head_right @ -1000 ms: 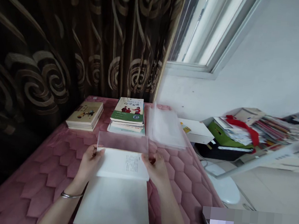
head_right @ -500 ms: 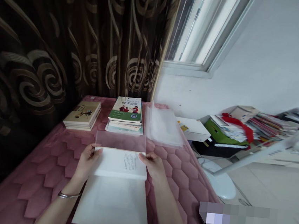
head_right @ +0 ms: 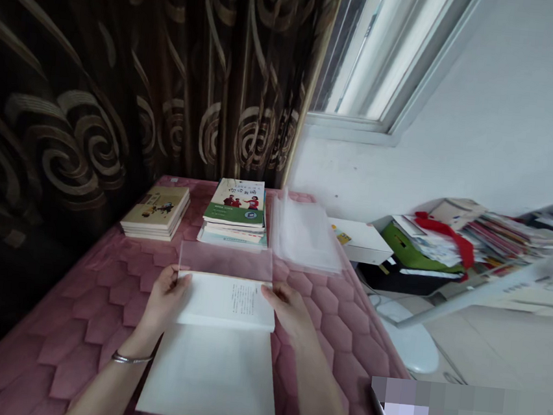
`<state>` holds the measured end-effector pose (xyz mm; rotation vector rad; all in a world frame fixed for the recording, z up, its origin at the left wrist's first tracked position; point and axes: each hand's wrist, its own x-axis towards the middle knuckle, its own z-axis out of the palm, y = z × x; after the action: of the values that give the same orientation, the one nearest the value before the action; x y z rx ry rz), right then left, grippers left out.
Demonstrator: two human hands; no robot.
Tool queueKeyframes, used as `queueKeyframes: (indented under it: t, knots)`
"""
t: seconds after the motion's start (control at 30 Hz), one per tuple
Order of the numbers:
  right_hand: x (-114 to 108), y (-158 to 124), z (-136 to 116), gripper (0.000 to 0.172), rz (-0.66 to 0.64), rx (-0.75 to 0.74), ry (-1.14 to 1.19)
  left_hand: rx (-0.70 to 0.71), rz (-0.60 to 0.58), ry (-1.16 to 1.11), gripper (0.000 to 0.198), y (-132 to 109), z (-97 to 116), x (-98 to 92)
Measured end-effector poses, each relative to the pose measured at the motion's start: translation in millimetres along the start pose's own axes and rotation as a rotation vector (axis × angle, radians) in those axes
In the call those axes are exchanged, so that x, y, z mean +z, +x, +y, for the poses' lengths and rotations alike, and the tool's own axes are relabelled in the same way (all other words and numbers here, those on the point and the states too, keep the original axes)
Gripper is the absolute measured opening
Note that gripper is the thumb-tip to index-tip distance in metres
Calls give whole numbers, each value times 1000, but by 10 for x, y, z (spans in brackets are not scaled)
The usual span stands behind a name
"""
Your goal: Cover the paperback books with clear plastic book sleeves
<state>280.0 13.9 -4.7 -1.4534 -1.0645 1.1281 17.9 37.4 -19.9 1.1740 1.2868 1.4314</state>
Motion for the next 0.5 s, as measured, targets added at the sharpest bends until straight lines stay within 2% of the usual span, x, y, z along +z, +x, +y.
queueKeyframes:
  t: [0.1,0.33,0.5]
  knots:
    - [9,-5,-9,33,0,-17,-73,-1,-13,4,28,2,-4,-4]
    - [116,-9,-10,45,99,38,329,5,-39,-27,29,14,-40,-12]
    - [189,-24,25,40,67,117,336,21,-31,1,28,8,-27,-11]
